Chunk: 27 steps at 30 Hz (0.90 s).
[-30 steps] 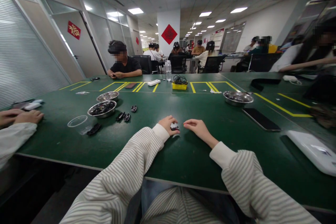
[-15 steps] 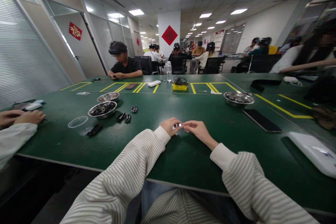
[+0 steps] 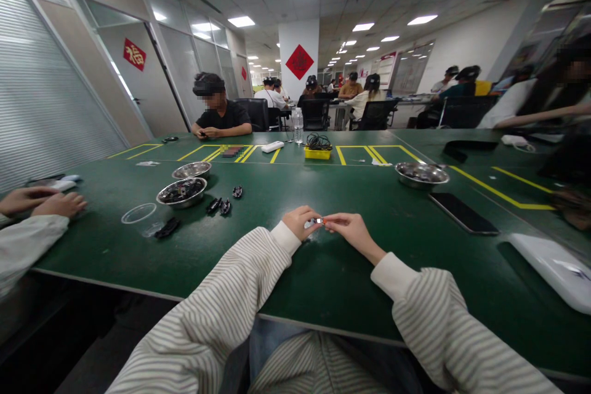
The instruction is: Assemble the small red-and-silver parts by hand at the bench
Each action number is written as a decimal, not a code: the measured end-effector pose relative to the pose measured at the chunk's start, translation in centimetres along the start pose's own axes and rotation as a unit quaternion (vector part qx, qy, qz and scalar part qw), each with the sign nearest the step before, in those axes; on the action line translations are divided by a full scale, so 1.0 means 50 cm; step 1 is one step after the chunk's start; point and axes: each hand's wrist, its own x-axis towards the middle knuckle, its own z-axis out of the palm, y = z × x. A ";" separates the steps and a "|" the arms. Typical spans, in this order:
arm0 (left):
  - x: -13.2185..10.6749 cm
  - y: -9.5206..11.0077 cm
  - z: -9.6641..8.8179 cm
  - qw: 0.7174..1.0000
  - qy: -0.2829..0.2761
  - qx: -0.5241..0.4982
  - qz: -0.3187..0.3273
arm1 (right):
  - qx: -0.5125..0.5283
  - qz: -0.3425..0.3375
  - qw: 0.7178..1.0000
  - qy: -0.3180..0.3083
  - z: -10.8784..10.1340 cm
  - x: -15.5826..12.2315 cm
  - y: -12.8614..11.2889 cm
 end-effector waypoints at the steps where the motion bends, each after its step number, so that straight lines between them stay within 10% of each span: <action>1: 0.000 0.000 0.000 1.000 0.002 0.003 -0.001 | -0.002 -0.002 1.000 -0.003 -0.001 0.000 0.000; 17: 0.001 -0.002 -0.001 0.990 -0.079 0.103 0.048 | -0.187 -0.024 0.982 -0.010 -0.005 0.007 0.010; 27: -0.009 -0.182 -0.081 0.899 -0.116 0.276 -0.321 | -0.252 -0.027 0.967 -0.035 -0.005 0.004 0.011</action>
